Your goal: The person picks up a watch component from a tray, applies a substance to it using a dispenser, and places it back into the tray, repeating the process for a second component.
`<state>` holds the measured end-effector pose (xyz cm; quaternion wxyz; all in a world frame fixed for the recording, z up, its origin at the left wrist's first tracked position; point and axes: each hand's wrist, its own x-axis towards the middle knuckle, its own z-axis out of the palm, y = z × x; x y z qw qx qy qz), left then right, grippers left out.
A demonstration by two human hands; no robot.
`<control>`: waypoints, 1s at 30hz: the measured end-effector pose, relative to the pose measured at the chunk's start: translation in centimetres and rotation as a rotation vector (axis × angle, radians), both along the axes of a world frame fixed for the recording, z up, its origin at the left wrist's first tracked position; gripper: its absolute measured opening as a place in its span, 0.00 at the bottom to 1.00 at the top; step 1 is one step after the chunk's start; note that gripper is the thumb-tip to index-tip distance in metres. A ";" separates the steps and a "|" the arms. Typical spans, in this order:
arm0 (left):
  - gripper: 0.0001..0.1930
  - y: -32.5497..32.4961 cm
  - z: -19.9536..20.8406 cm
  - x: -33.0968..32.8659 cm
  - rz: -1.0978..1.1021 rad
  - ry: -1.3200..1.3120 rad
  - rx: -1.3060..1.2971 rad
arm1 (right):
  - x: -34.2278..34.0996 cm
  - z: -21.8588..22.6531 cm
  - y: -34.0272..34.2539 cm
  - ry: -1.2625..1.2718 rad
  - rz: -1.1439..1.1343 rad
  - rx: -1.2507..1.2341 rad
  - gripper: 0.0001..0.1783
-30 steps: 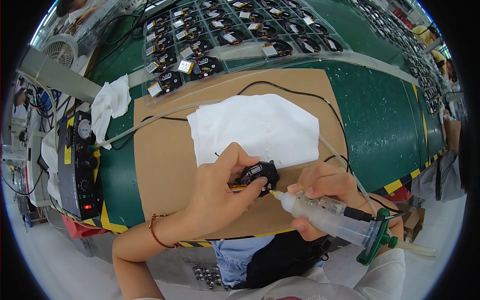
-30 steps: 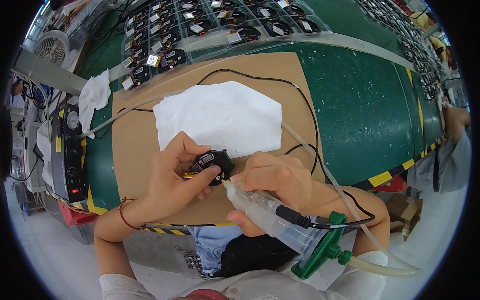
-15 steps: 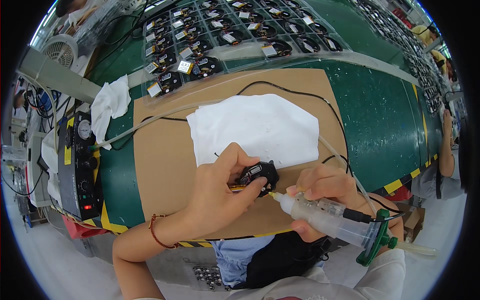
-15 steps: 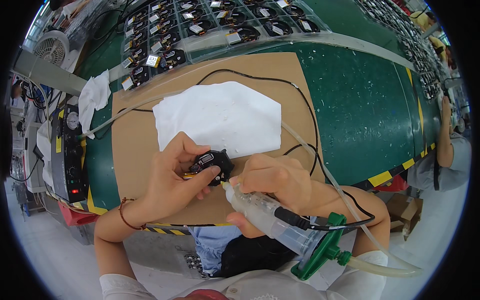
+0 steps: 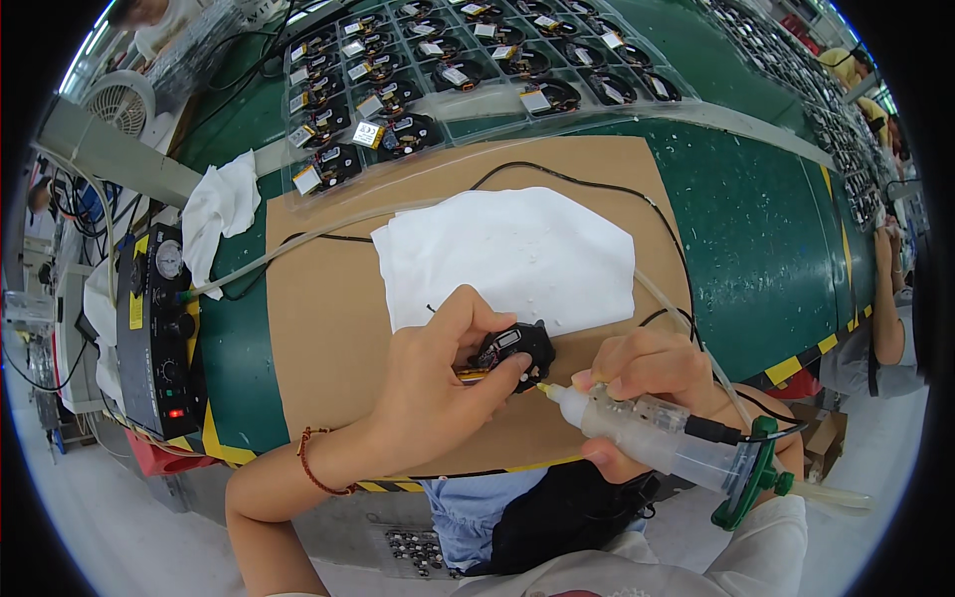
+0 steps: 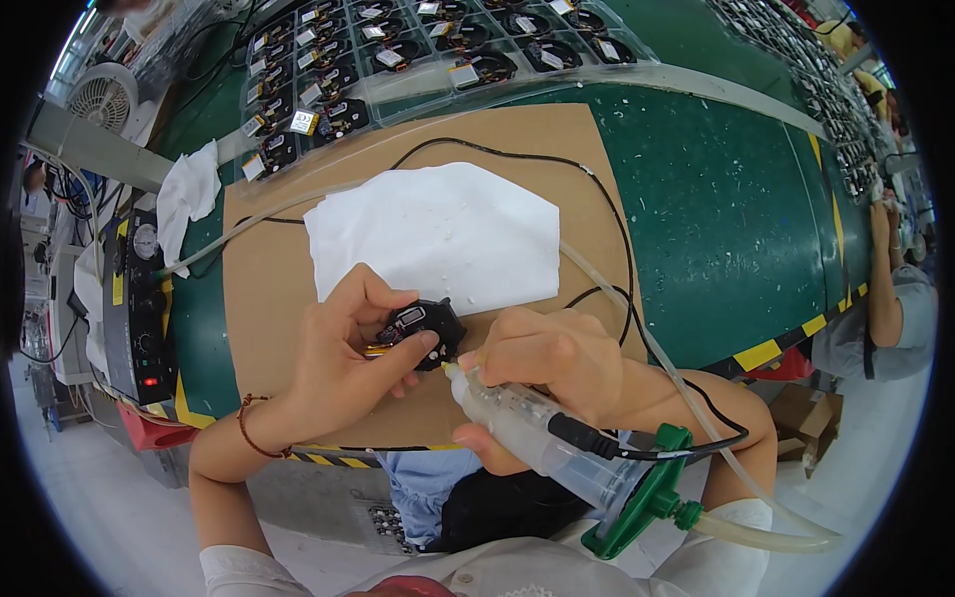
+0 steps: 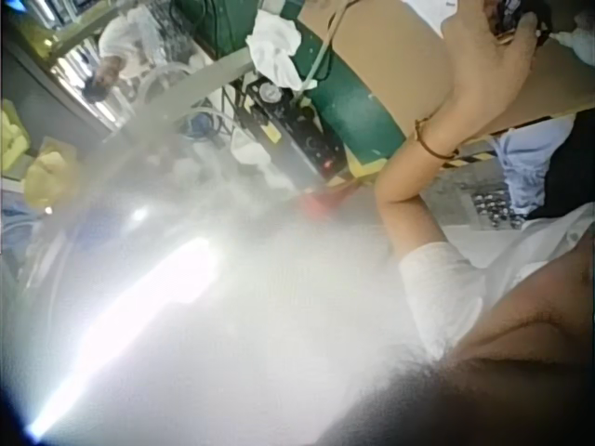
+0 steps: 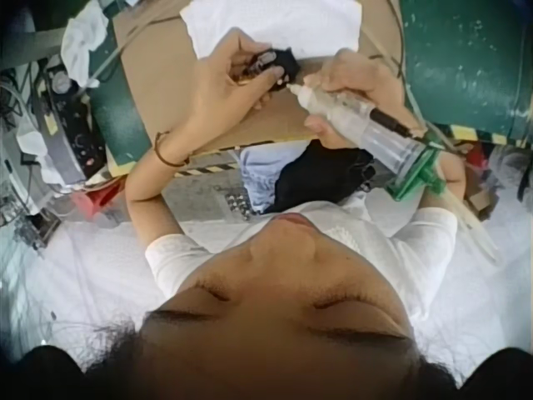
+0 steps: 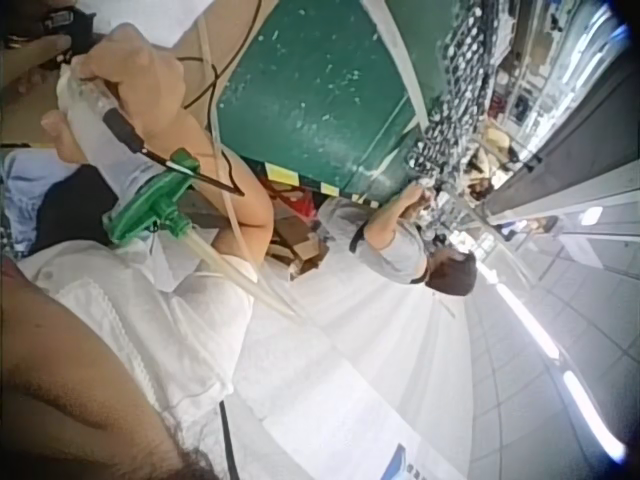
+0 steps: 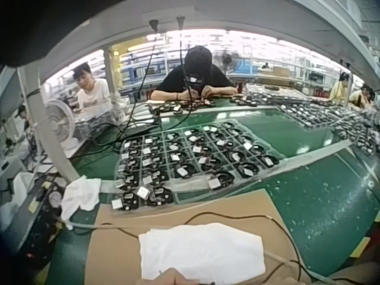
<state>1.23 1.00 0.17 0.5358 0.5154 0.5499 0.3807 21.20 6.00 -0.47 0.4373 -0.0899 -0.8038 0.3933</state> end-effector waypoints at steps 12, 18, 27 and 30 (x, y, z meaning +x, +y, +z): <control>0.12 0.0 0.0 0.0 -0.005 0.008 0.014 | 0.0 0.1 0.1 0.003 -0.005 0.009 0.29; 0.12 -0.1 -0.1 -0.1 -0.002 0.020 0.010 | 0.0 0.3 0.2 0.026 -0.002 0.010 0.28; 0.12 -0.2 -0.3 -0.1 0.002 0.064 0.070 | 0.1 0.9 0.1 -0.063 -0.116 -0.085 0.23; 0.12 -0.2 -0.3 0.0 0.001 0.060 0.068 | 0.2 0.6 0.0 -0.055 -0.125 -0.071 0.22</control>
